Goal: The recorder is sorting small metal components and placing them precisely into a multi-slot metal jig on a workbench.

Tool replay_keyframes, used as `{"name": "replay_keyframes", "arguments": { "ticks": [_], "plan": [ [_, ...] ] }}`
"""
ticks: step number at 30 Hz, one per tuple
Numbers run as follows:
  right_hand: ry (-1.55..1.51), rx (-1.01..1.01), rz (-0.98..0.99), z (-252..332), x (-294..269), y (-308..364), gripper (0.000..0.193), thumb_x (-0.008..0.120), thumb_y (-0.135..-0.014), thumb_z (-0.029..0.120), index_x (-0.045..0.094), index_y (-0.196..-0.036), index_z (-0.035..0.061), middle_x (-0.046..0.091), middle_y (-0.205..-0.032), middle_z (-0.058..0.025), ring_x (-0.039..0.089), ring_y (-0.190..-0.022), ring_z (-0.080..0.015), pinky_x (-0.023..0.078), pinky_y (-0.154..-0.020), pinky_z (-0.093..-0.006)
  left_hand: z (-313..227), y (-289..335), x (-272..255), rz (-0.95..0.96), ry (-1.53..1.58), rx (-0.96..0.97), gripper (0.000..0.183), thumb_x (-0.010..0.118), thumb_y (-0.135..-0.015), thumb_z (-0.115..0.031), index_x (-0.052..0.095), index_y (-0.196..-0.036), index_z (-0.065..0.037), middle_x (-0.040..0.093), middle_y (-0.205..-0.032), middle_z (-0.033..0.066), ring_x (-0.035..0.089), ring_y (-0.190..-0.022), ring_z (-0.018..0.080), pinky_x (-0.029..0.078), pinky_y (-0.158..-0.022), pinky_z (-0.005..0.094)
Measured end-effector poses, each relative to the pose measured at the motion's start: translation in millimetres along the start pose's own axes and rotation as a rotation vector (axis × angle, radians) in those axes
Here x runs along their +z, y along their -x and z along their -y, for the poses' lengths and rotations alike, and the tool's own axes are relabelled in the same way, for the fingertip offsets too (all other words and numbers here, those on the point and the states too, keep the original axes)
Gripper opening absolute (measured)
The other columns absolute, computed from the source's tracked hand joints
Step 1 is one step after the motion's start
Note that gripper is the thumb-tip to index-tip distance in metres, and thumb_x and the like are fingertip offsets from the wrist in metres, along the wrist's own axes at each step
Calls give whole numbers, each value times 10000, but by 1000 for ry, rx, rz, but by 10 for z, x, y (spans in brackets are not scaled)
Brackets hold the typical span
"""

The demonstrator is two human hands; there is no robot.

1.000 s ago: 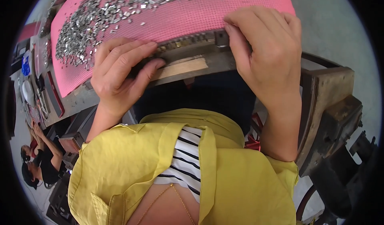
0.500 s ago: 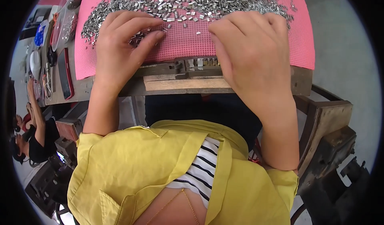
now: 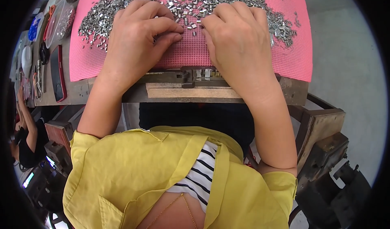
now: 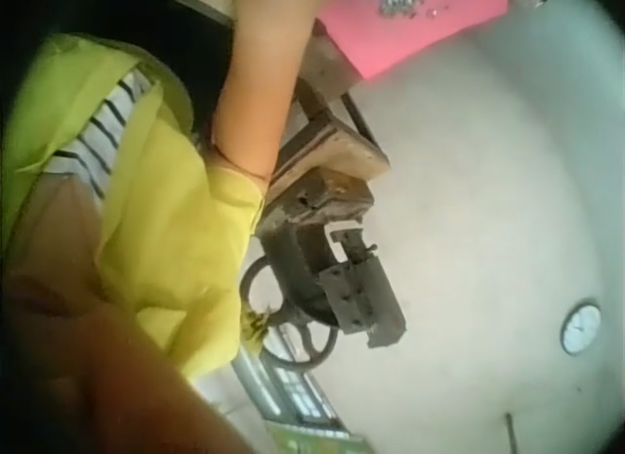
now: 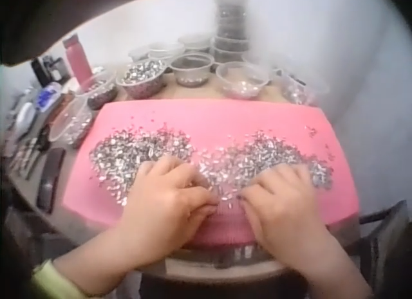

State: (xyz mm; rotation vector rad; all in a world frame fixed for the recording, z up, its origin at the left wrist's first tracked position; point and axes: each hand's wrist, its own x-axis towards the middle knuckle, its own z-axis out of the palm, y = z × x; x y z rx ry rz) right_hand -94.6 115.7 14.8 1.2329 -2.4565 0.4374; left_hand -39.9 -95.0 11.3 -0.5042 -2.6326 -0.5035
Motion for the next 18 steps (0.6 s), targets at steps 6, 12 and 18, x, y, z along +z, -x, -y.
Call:
{"name": "replay_keyframes", "arguments": {
  "ticks": [6,12,18],
  "plan": [
    [-9,38,22,2,-7,-2,79,759,-847,126,737,-906,79,650,-921,-48,624,-956,-246,444,-886,-401,9,26,47,-24,2,6,114,800,-803,-142,755,-905,-122,664,-951,4,630,-992,254,469,-850,412],
    [-8,83,29,27,15,-35,81,756,-856,146,729,-901,84,645,-912,-49,625,-952,-257,450,-879,-409,34,60,68,-2,103,-25,105,808,-793,-130,756,-883,-115,667,-980,10,625,-994,262,475,-839,414],
    [-38,97,40,27,33,-45,72,754,-851,132,710,-880,82,636,-903,-61,622,-949,-269,451,-870,-409,20,101,52,-3,153,-11,116,820,-784,-128,765,-886,-123,674,-977,1,623,-1003,260,472,-844,414]
  ]
}}
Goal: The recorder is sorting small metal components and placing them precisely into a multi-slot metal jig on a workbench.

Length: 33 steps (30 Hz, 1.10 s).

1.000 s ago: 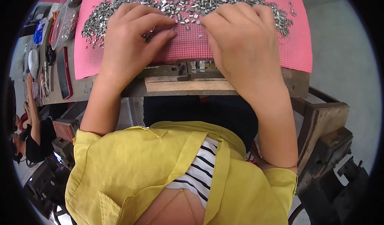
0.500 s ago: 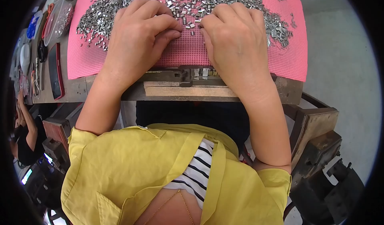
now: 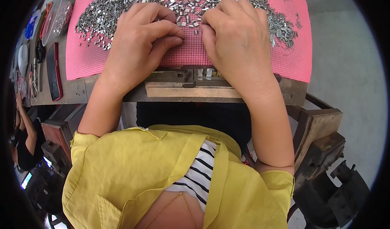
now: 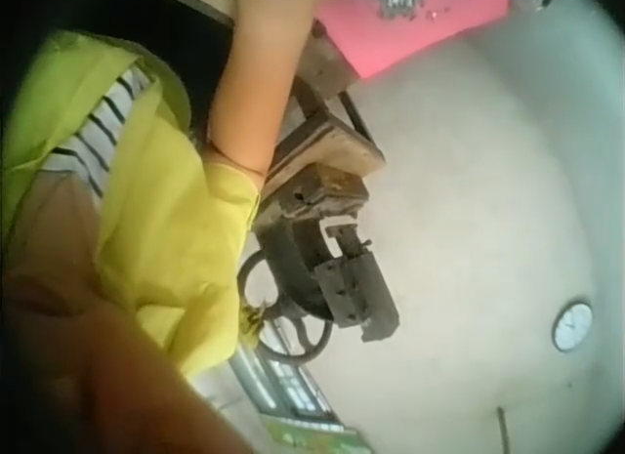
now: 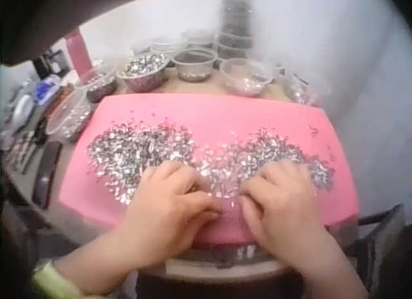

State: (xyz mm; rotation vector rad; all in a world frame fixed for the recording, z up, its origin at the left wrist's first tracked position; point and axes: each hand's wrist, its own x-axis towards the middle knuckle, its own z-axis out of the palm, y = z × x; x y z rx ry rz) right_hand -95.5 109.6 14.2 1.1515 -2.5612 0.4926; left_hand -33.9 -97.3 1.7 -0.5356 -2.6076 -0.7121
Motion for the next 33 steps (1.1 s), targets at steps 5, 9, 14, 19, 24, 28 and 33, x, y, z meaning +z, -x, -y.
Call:
{"name": "replay_keyframes", "arguments": {
  "ticks": [5,9,14,19,24,28,33],
  "plan": [
    [-100,-34,44,-29,-9,-11,79,761,-841,107,705,-888,79,627,-898,-66,617,-958,-275,449,-863,-408,-59,18,26,-54,-133,4,110,819,-795,-157,767,-891,-149,674,-978,-25,622,-1026,237,449,-878,409],
    [-124,-52,46,-25,-21,10,90,763,-841,93,717,-918,84,631,-908,-55,613,-964,-276,446,-865,-407,-62,35,68,-68,-171,-26,123,817,-801,-181,775,-916,-164,677,-993,-36,619,-1036,228,432,-892,403],
    [-118,-36,39,0,-54,21,110,770,-836,94,728,-938,92,644,-924,-46,615,-971,-270,445,-869,-405,-38,52,15,-35,-90,-62,136,815,-797,-152,785,-929,-169,683,-1000,-35,617,-1054,225,422,-903,398],
    [-113,-70,46,-5,-40,21,133,786,-817,100,737,-941,102,655,-921,-30,617,-976,-261,441,-875,-407,-77,40,-5,-33,-83,-57,168,826,-777,-141,792,-940,-168,686,-1005,-28,615,-1069,229,416,-918,402],
    [-77,-94,23,6,-24,-20,103,767,-846,103,727,-938,81,665,-924,-42,625,-967,-268,445,-867,-403,-61,46,37,-76,-115,-76,162,851,-745,-148,794,-897,-152,691,-983,-17,623,-1040,235,433,-886,396],
    [-176,-350,-306,-68,33,-84,96,717,-842,108,630,-877,85,581,-887,-94,575,-907,-291,421,-813,-422,-8,73,58,-105,-88,-65,138,866,-715,-187,775,-818,-168,676,-935,-36,623,-1009,234,432,-848,418],
    [-174,-6,6,-220,-270,211,63,724,-898,82,695,-941,46,664,-928,-70,635,-932,-292,461,-839,-397,-6,85,33,-159,-93,-5,125,863,-742,-175,786,-840,-165,689,-920,-33,636,-990,229,440,-840,398]
  ]
}}
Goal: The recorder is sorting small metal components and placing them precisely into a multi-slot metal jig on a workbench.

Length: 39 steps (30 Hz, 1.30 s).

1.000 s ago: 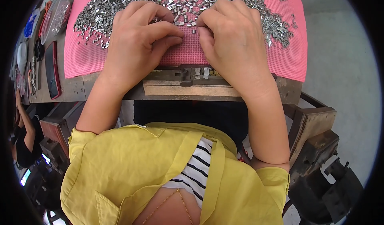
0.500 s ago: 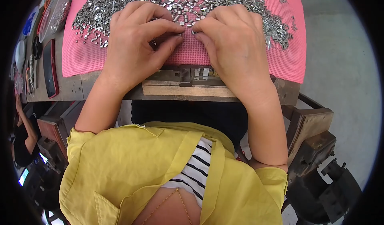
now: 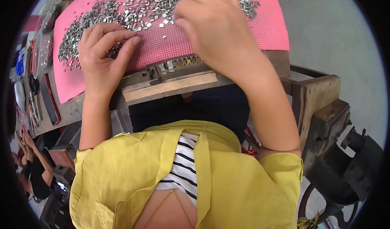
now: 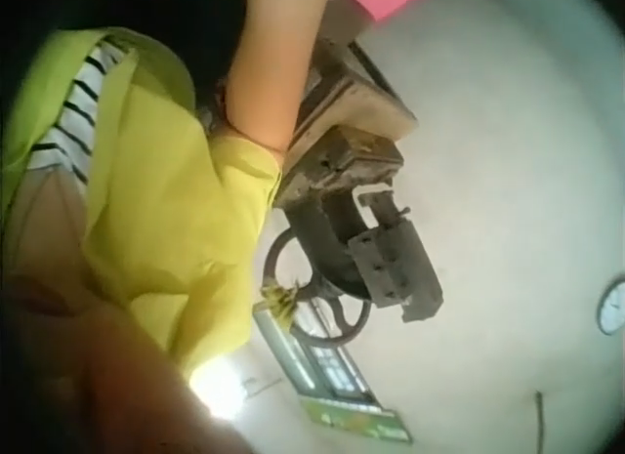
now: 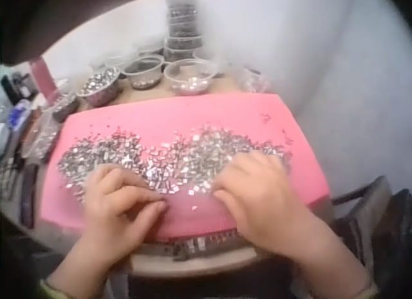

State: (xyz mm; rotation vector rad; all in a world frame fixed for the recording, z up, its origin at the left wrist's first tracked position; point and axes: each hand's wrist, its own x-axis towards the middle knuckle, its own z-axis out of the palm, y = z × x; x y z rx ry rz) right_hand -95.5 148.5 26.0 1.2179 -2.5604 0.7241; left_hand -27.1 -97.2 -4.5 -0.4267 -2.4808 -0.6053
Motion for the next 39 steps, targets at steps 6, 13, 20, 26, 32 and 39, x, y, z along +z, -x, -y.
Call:
{"name": "replay_keyframes", "arguments": {
  "ticks": [6,13,20,26,32,39],
  "plan": [
    [-57,145,-3,-95,-285,526,45,662,-941,37,676,-983,26,649,-918,-104,623,-880,-294,471,-818,-380,-320,-27,102,17,157,13,118,861,-760,-146,777,-843,-143,713,-851,-13,650,-907,217,430,-834,376],
    [33,125,-64,23,-225,769,118,642,-938,20,658,-1050,54,661,-931,-99,637,-909,-303,451,-852,-387,-844,-90,303,94,202,29,126,860,-771,-99,775,-864,-104,729,-856,-4,671,-888,211,446,-811,340],
    [130,95,-107,61,-120,816,165,668,-874,14,663,-1026,78,670,-901,-50,645,-845,-258,428,-812,-386,-918,-80,508,40,142,80,136,853,-743,-161,752,-833,-168,684,-827,-55,640,-894,180,371,-823,386],
    [265,7,-265,64,39,785,90,658,-793,134,570,-781,120,525,-730,-29,578,-702,-203,426,-777,-366,-905,-56,507,49,79,94,158,857,-731,-177,759,-855,-186,687,-841,-70,642,-916,170,370,-830,391],
    [278,5,-282,82,53,788,94,666,-759,125,574,-753,107,524,-723,-35,560,-692,-203,428,-771,-364,-898,-58,481,67,58,83,166,865,-727,-187,772,-865,-202,691,-849,-79,644,-922,168,381,-824,384],
    [122,57,-162,59,-135,827,107,698,-808,68,658,-907,83,649,-851,-40,646,-819,-228,437,-810,-371,-889,-51,478,86,86,75,183,880,-718,-214,787,-875,-203,693,-843,-79,639,-906,171,385,-795,376]
  ]
}}
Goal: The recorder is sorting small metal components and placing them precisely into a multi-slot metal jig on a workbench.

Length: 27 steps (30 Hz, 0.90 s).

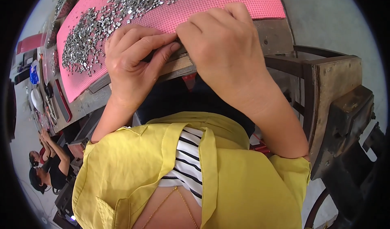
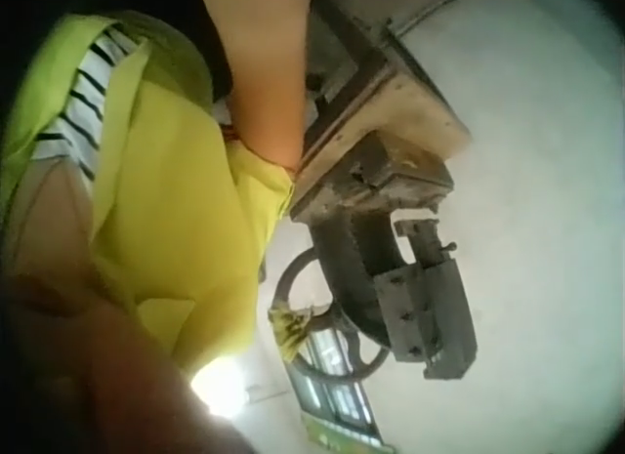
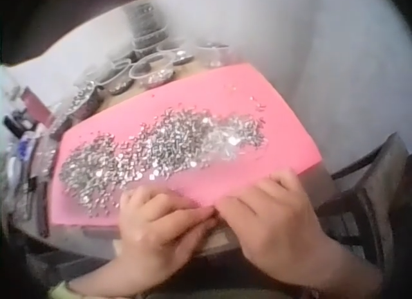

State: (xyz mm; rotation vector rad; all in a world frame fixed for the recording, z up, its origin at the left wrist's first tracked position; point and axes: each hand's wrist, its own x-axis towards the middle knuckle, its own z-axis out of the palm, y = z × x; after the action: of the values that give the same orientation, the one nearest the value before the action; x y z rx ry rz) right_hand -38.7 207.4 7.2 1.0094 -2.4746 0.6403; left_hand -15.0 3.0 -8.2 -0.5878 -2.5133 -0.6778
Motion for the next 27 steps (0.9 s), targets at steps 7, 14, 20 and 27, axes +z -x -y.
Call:
{"name": "replay_keyframes", "arguments": {
  "ticks": [7,14,20,27],
  "plan": [
    [-146,51,55,-76,-79,38,155,729,-866,22,710,-1017,55,727,-954,-68,685,-904,-266,453,-828,-372,6,-6,12,-15,21,-22,189,882,-713,-210,786,-874,-185,693,-828,-66,637,-895,180,387,-782,369],
    [-159,49,46,-74,-53,26,142,732,-863,22,698,-995,58,720,-944,-66,685,-911,-270,456,-835,-376,-2,2,8,-32,-4,45,176,857,-725,-191,783,-885,-200,685,-860,-76,636,-905,183,391,-800,377],
    [-45,14,78,1,-12,-20,201,714,-819,-4,669,-1003,62,668,-916,-66,653,-890,-273,445,-823,-393,35,16,6,-53,-200,214,206,831,-725,-213,788,-927,-208,672,-890,-74,637,-919,186,406,-847,387],
    [79,-4,129,84,75,-104,270,698,-768,7,578,-1000,77,565,-932,-83,584,-919,-287,436,-828,-413,-17,13,-143,26,-71,82,331,879,-713,-129,817,-1038,-142,735,-961,3,678,-955,231,477,-862,360]
  ]
}}
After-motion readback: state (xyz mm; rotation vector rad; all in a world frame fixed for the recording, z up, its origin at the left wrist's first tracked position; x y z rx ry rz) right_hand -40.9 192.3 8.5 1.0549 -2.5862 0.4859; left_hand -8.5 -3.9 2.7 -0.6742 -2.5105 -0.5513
